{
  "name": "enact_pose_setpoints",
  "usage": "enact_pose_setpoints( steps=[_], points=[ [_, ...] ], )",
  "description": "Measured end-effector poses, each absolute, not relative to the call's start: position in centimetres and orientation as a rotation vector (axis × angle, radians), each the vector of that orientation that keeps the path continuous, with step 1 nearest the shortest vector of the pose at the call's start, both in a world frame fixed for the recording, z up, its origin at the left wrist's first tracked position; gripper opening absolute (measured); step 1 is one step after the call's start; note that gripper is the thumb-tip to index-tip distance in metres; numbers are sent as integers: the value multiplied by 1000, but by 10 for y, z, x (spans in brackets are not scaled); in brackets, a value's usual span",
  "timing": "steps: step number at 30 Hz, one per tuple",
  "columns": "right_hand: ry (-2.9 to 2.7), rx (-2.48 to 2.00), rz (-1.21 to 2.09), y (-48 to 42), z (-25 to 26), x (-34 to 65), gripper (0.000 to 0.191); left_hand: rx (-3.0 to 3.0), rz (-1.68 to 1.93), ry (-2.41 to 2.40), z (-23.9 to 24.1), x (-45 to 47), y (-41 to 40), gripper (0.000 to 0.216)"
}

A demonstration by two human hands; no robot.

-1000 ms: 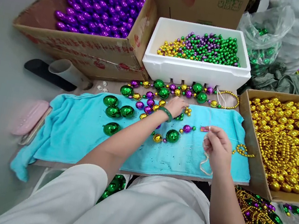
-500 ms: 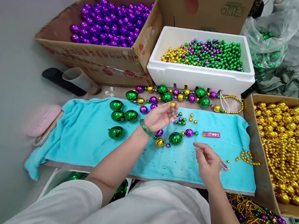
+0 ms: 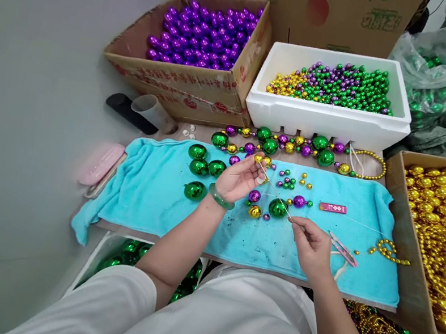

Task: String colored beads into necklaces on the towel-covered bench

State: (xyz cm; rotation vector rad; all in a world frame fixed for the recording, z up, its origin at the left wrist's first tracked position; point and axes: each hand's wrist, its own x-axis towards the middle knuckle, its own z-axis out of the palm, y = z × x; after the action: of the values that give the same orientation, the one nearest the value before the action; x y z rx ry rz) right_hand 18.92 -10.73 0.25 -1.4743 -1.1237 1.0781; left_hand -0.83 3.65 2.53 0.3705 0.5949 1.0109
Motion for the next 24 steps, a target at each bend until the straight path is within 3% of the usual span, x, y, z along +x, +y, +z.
enact_pose_setpoints(
  steps=[24],
  points=[
    [-1173, -1514, 1105, -105, 2, 183, 25, 402, 1163, 672, 24, -14, 28, 18]
  ],
)
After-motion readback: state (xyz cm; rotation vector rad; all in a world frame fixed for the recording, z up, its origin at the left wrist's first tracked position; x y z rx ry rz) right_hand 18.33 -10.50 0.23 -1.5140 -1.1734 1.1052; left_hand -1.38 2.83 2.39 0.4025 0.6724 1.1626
